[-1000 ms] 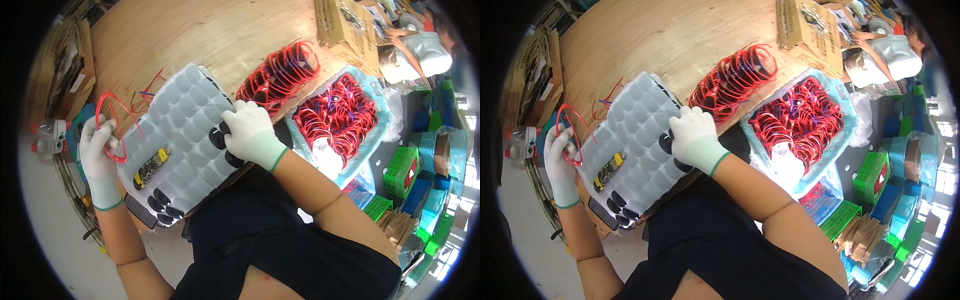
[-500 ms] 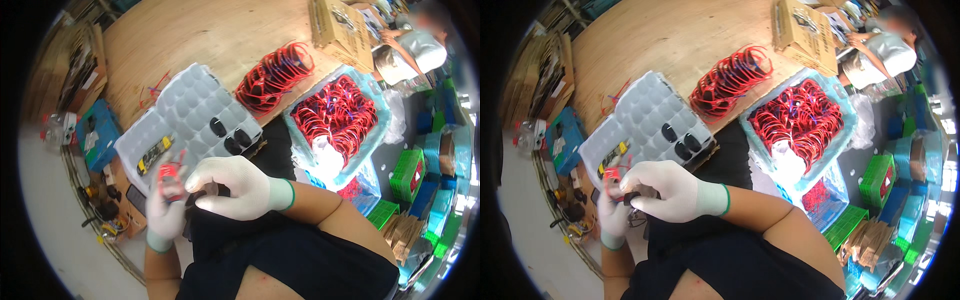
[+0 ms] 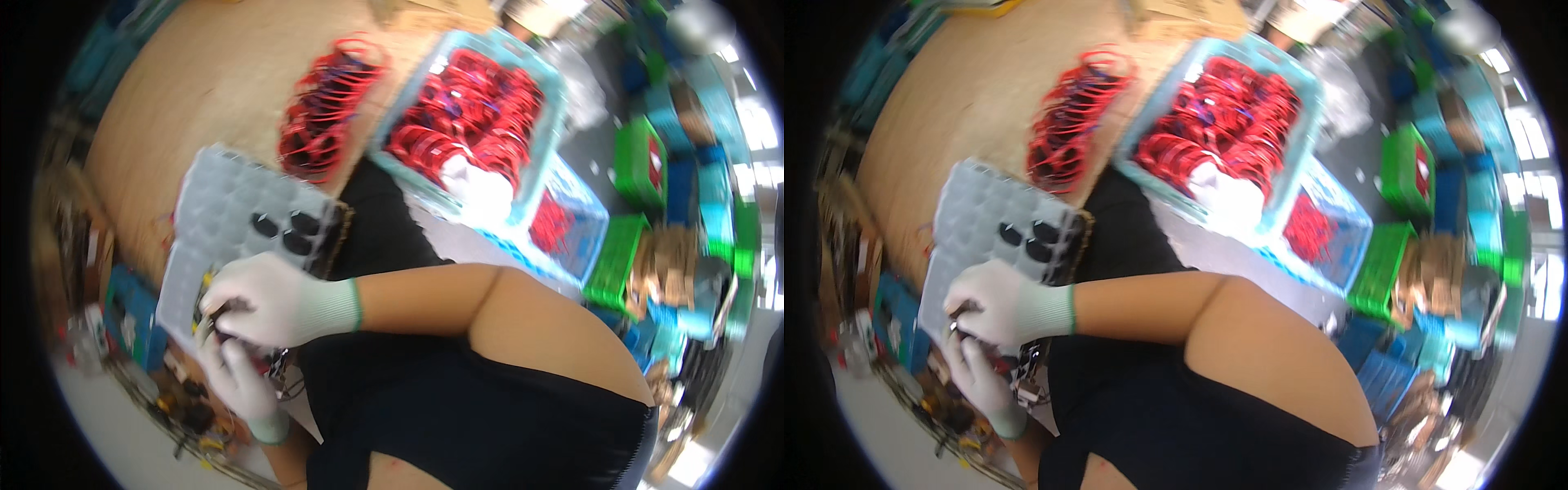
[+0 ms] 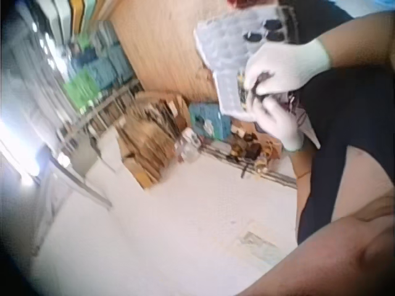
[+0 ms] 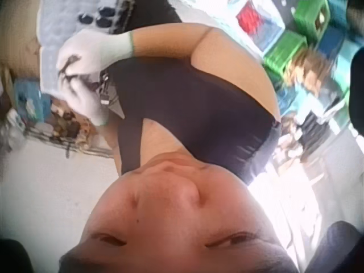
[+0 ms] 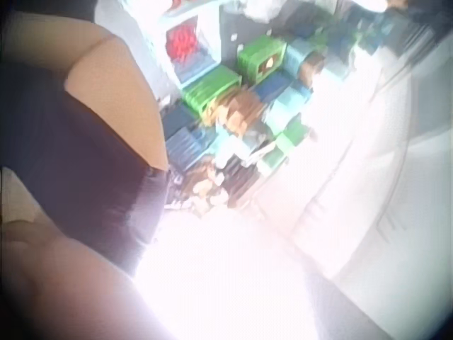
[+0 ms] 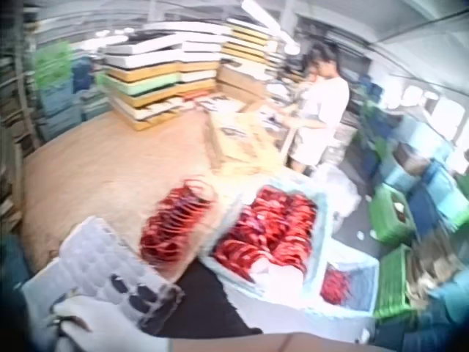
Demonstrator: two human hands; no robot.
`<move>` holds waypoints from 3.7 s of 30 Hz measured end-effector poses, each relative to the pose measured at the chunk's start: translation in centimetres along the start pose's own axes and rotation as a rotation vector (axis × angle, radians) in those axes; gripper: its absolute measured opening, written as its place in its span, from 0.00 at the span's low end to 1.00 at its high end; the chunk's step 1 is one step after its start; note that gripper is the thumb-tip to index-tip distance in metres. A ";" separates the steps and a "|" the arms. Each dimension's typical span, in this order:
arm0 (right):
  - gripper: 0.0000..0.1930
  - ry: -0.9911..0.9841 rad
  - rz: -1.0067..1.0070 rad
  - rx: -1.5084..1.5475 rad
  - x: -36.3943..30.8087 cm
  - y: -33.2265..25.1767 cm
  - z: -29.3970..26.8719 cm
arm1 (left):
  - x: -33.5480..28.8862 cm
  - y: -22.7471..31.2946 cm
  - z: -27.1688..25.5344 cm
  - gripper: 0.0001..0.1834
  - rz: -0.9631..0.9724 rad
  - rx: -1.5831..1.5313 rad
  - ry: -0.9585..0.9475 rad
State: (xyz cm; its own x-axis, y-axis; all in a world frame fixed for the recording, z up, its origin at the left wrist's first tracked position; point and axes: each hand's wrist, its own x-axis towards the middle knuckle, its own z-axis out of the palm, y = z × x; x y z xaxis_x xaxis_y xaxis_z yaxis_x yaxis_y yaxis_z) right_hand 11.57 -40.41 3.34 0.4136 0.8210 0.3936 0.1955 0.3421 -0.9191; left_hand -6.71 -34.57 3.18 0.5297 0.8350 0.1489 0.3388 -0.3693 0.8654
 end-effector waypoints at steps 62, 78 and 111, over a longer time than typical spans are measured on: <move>0.07 -0.508 0.717 0.503 -1.2 -3.9 -0.8 | -3.4 2.6 -3.3 0.12 -0.211 -0.603 -0.255; 0.13 -0.518 0.590 0.329 -1.0 -4.5 0.0 | -3.1 4.6 -4.7 0.18 0.313 0.172 -0.071; 0.46 -0.517 0.481 0.268 -2.0 -3.5 0.3 | -7.1 -7.5 -4.1 0.37 -0.347 0.656 0.147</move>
State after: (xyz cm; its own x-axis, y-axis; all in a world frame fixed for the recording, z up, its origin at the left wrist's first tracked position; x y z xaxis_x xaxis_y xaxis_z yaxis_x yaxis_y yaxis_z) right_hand 9.83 -43.08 5.76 -0.0844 0.9951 -0.0505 -0.1519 -0.0630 -0.9864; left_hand -16.22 -36.00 -2.44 0.2146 0.9764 0.0221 0.8847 -0.2039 0.4192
